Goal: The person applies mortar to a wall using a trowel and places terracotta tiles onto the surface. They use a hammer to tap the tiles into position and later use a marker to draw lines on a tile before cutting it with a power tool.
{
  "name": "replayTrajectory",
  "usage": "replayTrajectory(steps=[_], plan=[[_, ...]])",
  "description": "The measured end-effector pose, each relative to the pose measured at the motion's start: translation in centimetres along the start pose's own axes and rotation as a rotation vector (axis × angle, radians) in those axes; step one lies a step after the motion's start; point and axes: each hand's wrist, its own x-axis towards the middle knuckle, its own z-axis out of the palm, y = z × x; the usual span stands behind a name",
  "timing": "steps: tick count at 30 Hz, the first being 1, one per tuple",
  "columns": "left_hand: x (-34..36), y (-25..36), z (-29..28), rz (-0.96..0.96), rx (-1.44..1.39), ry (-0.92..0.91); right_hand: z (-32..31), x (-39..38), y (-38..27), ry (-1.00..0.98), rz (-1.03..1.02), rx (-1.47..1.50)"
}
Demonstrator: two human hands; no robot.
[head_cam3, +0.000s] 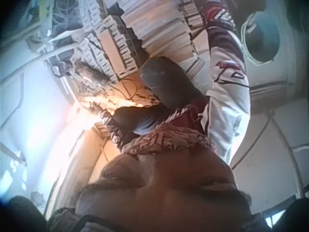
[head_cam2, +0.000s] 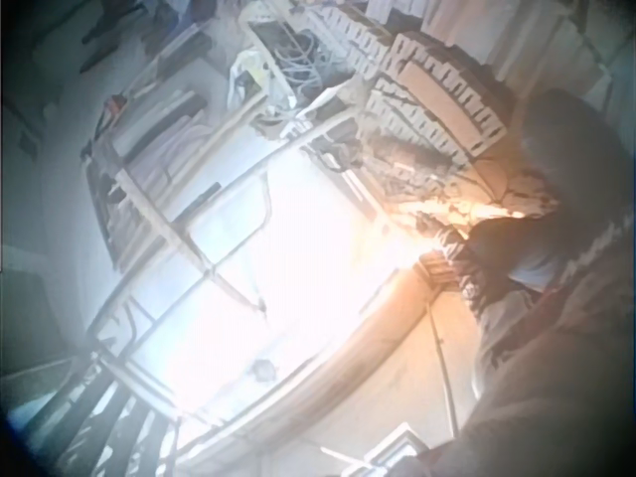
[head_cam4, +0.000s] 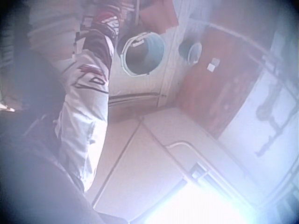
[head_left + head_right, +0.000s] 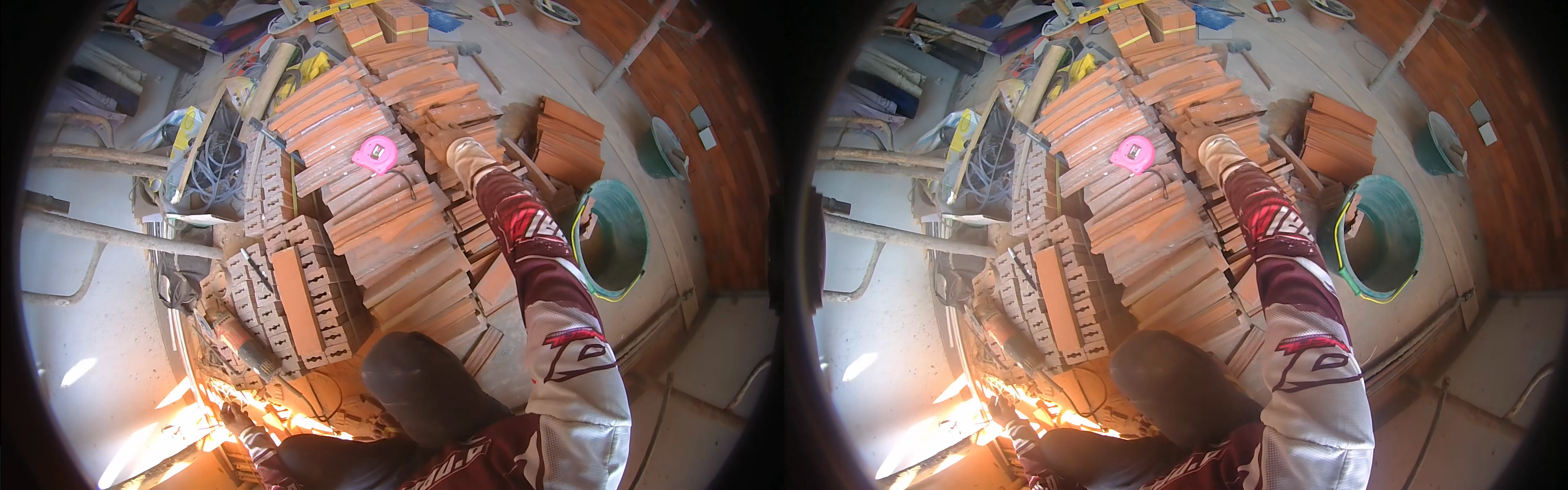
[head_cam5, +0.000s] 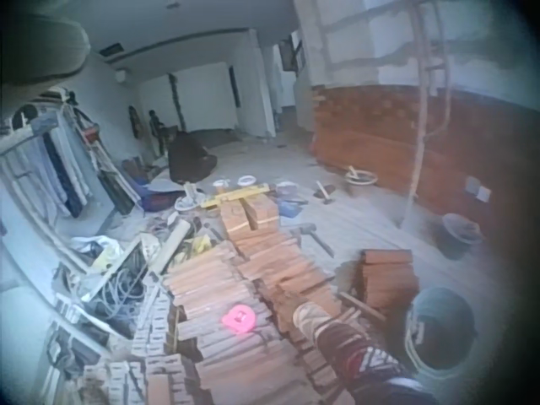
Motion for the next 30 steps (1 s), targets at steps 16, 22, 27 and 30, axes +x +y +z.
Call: replayTrajectory(steps=[16, 22, 27, 30], plan=[[2.5, -2.9, 5.3, -0.061, -0.118, -0.019, -12.2, -24.6, 11.4, 1.117, 0.585, 0.604], [2.5, -1.9, 5.1, 0.082, 0.447, 0.074, -17.8, -35.5, 10.7, 1.170, 0.746, 0.226], [1.9, 1.3, 5.9, 0.117, 0.583, 0.180, -12.0, -40.0, 14.5, 0.899, 1.131, 0.095], [2.0, 1.8, 5.9, 0.088, 0.558, 0.178, -5.8, -40.2, 16.5, 0.744, 1.306, 0.124]])
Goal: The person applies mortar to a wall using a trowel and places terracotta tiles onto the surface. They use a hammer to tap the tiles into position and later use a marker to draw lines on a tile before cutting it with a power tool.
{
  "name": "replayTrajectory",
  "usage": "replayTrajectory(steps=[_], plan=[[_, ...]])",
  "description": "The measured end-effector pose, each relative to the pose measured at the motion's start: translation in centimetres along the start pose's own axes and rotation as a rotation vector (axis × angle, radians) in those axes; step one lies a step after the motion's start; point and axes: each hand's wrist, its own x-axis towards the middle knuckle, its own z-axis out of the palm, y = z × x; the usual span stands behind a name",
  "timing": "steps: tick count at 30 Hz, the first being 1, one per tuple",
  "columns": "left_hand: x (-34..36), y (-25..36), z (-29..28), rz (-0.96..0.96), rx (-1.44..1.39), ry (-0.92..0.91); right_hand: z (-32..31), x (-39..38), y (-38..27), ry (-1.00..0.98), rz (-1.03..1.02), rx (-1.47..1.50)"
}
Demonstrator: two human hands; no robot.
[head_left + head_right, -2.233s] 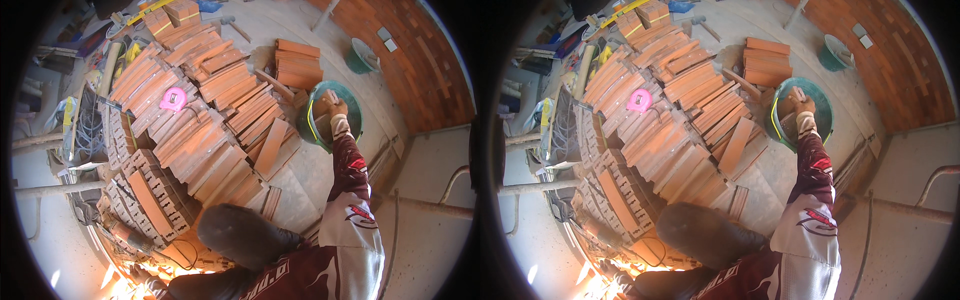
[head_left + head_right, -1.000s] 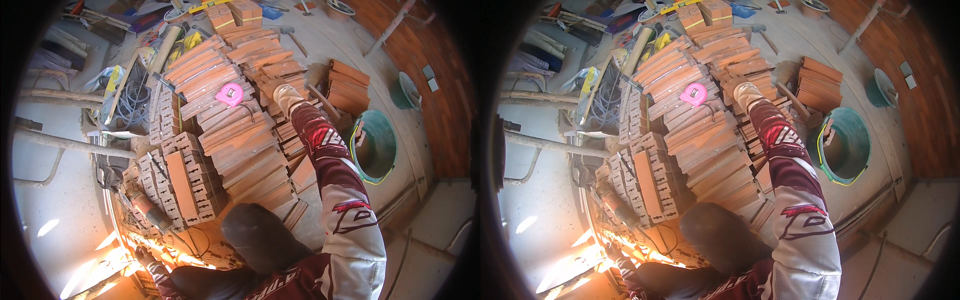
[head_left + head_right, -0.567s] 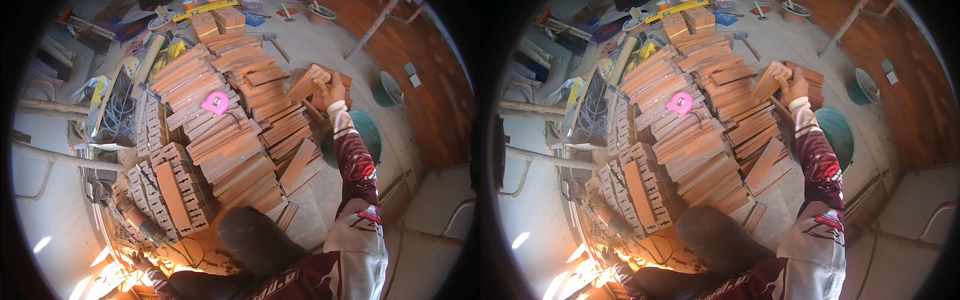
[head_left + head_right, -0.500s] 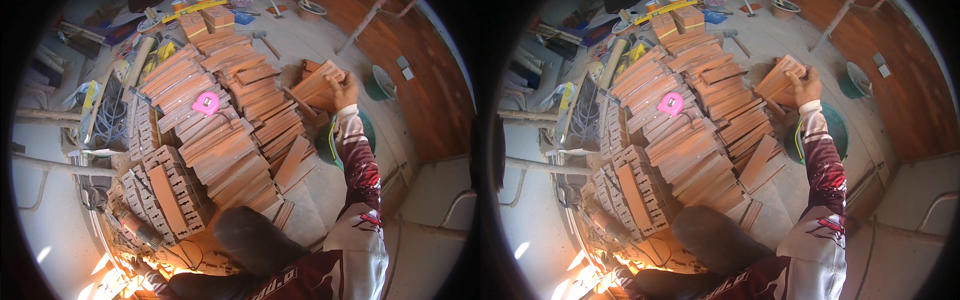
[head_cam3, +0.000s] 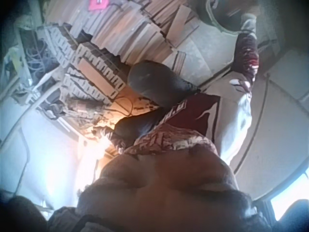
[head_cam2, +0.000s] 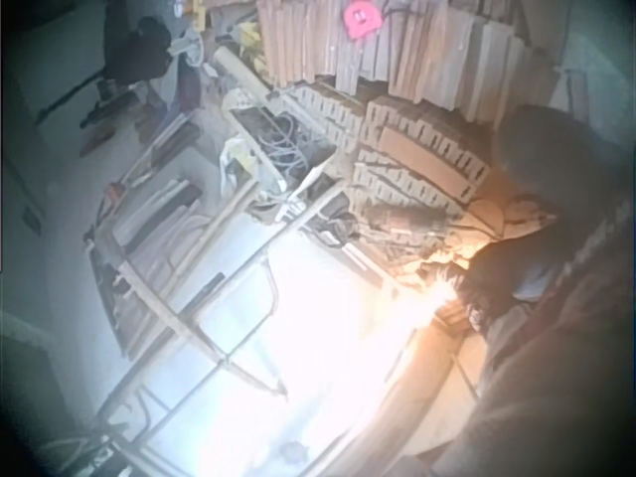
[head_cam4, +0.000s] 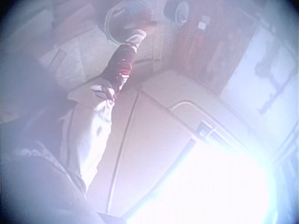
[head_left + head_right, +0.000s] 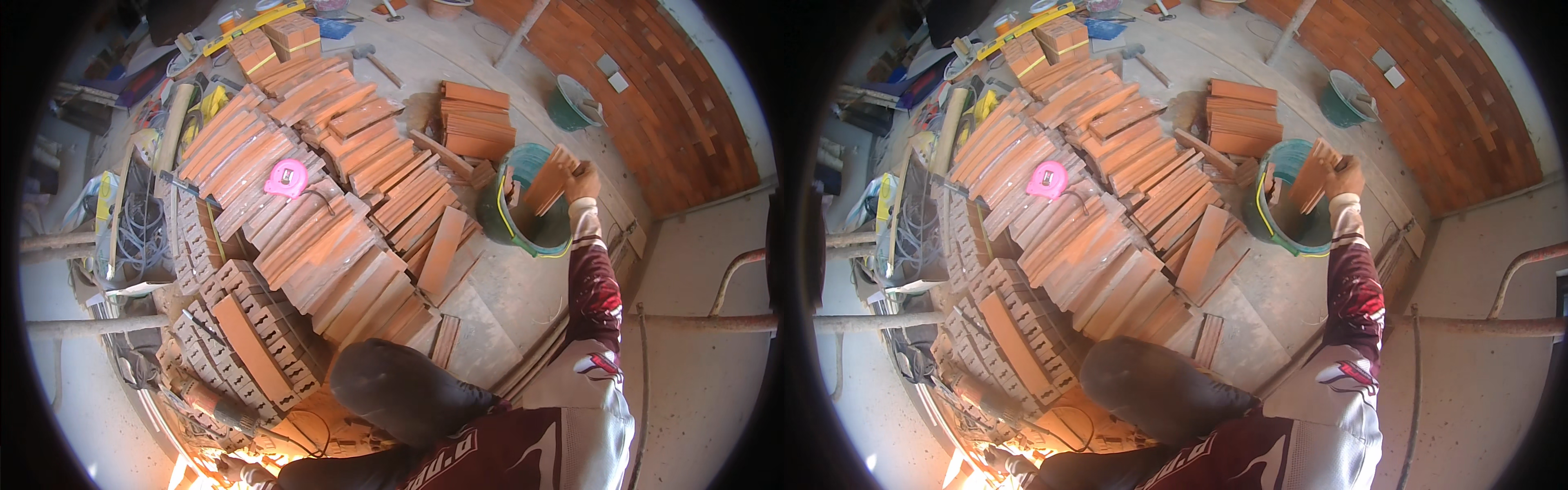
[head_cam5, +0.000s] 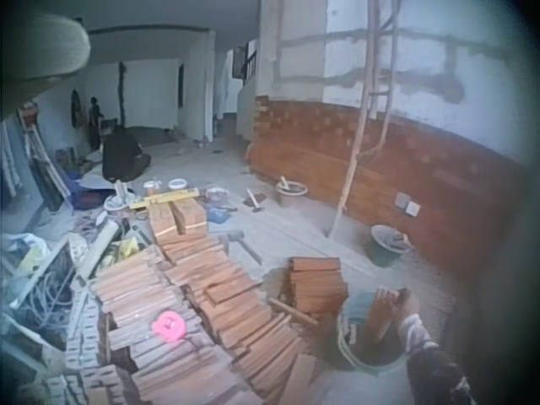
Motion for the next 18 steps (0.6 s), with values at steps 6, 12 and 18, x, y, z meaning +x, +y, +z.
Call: replayTrajectory(steps=[6, 12, 18], plan=[[0.3, -2.5, 0.6, 0.032, -0.173, 0.062, 8.7, -2.1, 3.7, -0.007, 0.284, 0.018], [0.9, -2.8, 1.2, -0.061, -0.217, -0.045, 10.7, -2.7, 2.1, -0.090, 0.229, 0.124], [5.7, -9.5, 2.2, -0.124, -0.253, -0.123, 13.3, -1.6, 2.7, -0.322, 0.113, 0.290]])
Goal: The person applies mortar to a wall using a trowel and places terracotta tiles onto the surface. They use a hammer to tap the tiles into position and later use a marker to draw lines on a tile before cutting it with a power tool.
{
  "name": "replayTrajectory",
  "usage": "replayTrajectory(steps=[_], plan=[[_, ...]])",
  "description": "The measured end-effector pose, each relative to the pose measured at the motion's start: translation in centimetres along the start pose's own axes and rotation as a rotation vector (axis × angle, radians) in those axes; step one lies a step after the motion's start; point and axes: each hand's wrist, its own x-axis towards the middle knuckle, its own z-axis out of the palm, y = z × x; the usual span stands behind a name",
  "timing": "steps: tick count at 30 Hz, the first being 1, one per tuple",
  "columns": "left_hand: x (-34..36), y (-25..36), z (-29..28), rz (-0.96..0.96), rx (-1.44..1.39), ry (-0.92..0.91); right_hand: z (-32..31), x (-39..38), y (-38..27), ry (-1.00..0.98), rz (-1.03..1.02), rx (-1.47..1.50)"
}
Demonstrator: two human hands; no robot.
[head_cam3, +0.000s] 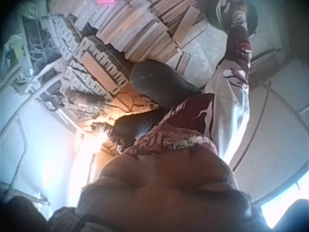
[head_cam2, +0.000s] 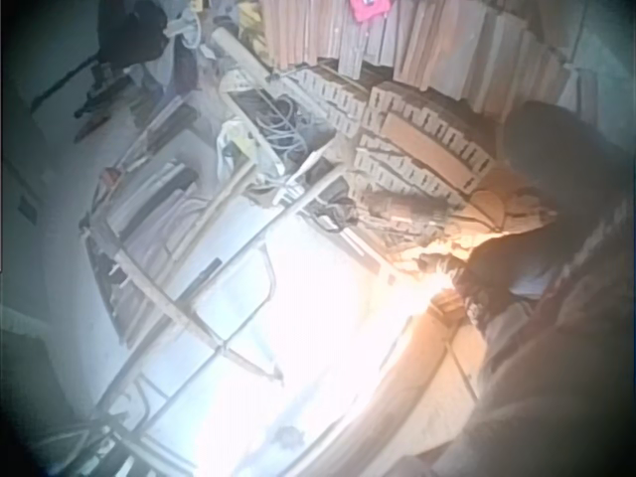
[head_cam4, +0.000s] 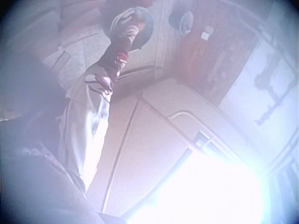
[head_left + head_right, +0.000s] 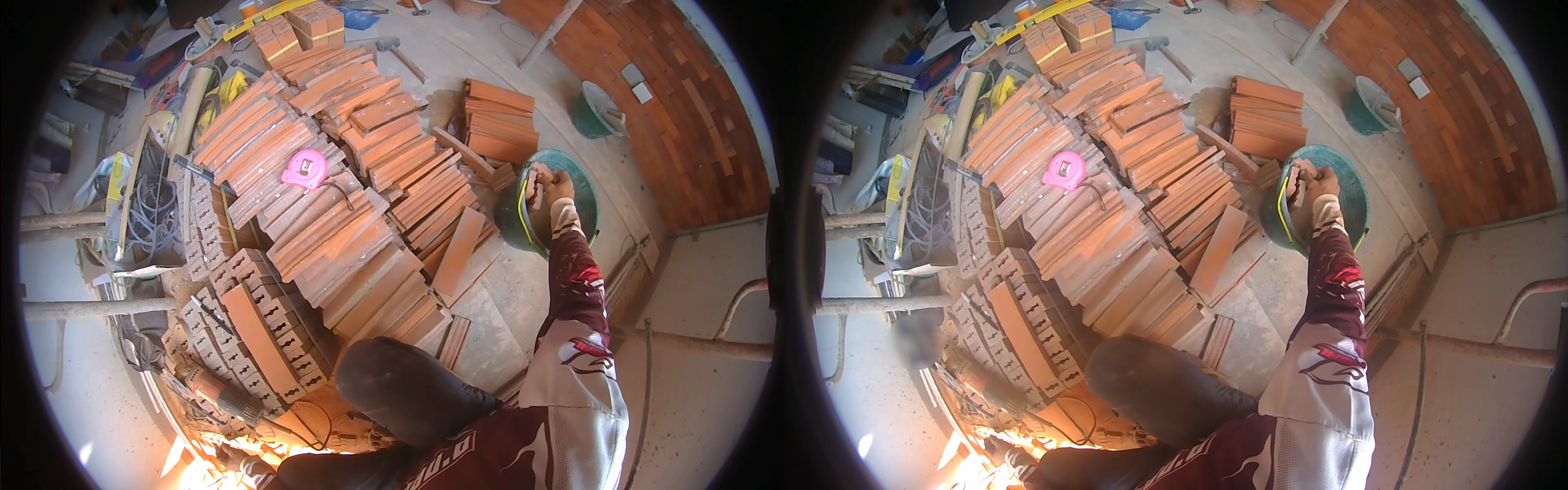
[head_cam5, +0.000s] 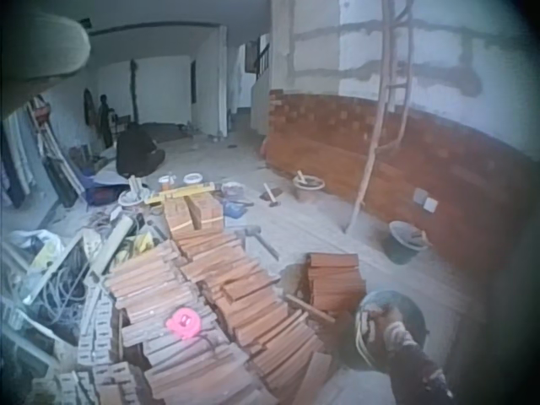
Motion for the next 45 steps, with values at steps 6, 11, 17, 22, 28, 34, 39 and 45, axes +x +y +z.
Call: replayTrajectory(steps=[6, 11, 17, 22, 28, 34, 39, 45], plan=[[-1.9, 2.4, 2.6, 0.065, -0.034, 0.028, -2.5, 1.1, -0.3, -0.347, 0.248, 0.539], [-2.5, 3.6, 2.6, 0.087, -0.054, 0.035, -2.3, -0.4, -0.4, -0.327, 0.274, 0.668], [-2.8, 4.1, 2.4, 0.099, -0.071, 0.022, -0.8, 0.8, 0.6, -0.035, 0.119, 0.468], [-2.8, 3.0, 1.3, 0.095, -0.081, 0.041, 0.6, 1.5, 2.3, 0.002, 0.063, 0.292], [-3.1, 2.9, 1.5, 0.101, -0.082, 0.033, 1.3, 5.1, 4.8, -0.014, 0.059, 0.448], [-3.0, 2.4, 1.3, 0.101, -0.096, 0.036, 1.5, 7.3, 6.6, -0.222, 0.293, 0.266], [-3.3, 1.0, 0.2, 0.119, -0.067, 0.043, 2.1, 3.2, 4.1, -0.304, 0.091, 0.364], [-4.7, 4.1, 1.1, 0.103, -0.116, 0.032, 1.4, 4.5, 5.8, -0.138, 0.056, 0.323]])
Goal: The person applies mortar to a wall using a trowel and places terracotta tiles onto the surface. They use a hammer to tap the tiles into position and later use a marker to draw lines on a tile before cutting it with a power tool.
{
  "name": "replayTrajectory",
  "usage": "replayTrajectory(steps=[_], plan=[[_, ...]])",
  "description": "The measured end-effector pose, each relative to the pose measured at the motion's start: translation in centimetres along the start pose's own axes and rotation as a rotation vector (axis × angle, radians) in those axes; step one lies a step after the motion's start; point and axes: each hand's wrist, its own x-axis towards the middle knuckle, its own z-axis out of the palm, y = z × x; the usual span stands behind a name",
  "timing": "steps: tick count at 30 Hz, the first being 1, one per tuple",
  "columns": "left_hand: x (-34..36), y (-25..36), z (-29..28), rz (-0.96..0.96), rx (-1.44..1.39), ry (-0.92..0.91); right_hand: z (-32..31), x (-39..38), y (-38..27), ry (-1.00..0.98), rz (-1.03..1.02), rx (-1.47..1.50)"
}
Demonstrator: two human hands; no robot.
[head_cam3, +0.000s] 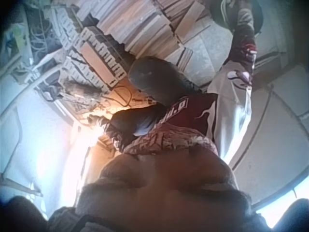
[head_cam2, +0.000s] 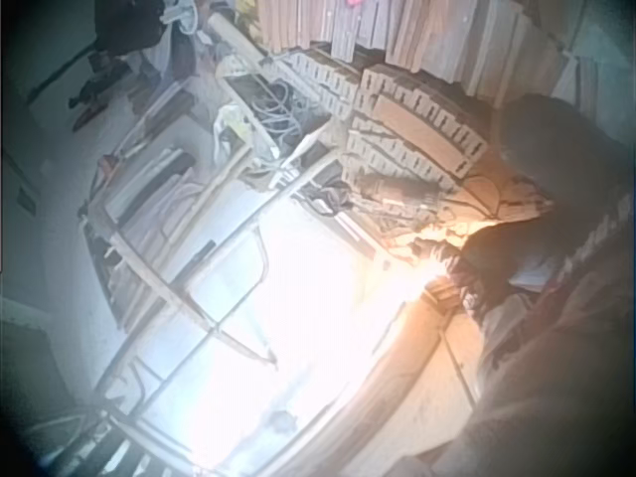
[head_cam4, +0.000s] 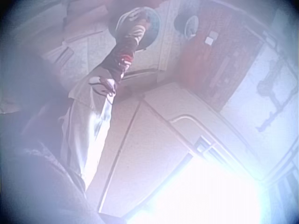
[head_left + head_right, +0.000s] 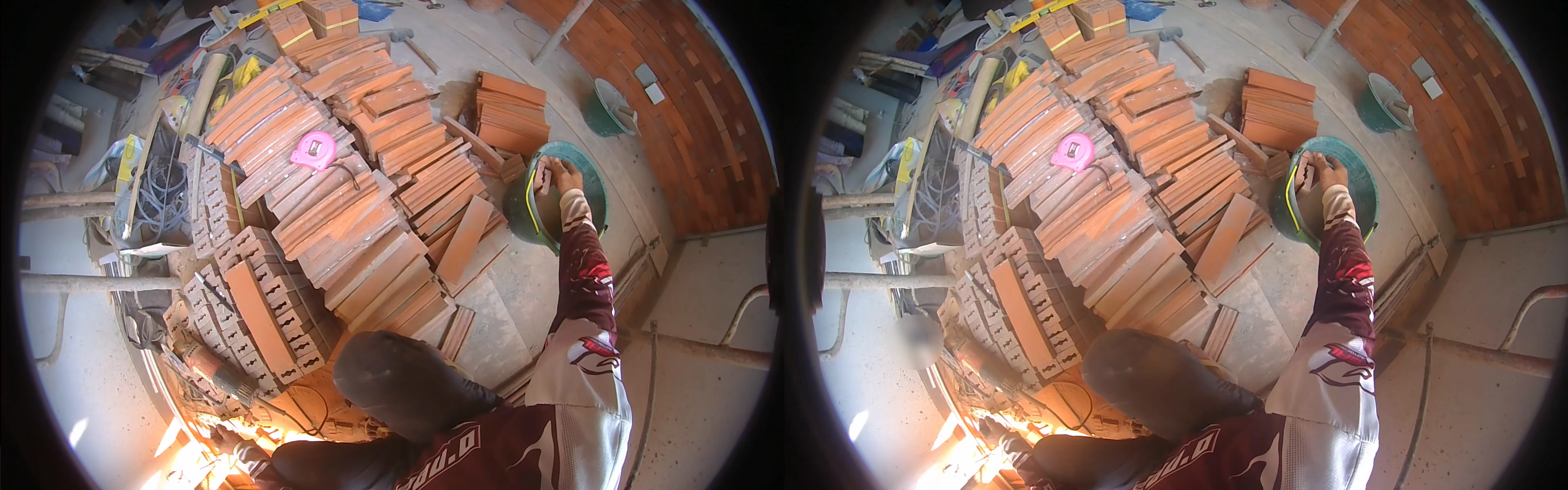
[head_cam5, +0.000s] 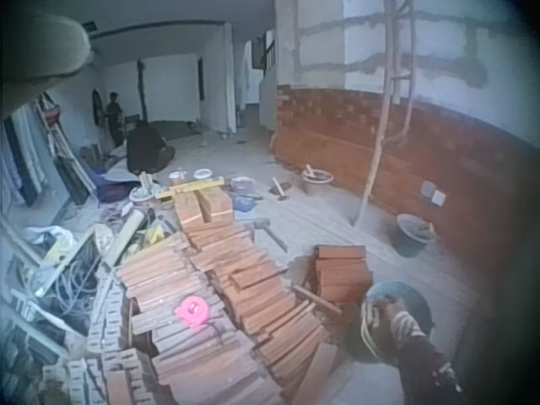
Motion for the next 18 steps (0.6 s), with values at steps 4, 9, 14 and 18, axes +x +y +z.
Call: replayTrajectory(steps=[4, 9, 14, 18], plan=[[-0.7, 0.4, 0.0, -0.065, -0.011, 0.008, -0.3, 1.5, 0.2, -0.080, 0.026, 0.142], [0.4, -2.0, -1.3, -0.030, -0.023, 0.010, 0.2, 1.3, 0.0, -0.004, 0.157, 0.473], [-0.1, -0.7, 0.3, -0.046, -0.035, -0.041, 0.3, 2.0, -0.7, 0.078, 0.037, 0.394], [0.6, -1.9, -1.0, -0.073, -0.002, -0.054, 1.4, 1.6, -2.3, -0.001, 0.021, 0.281]])
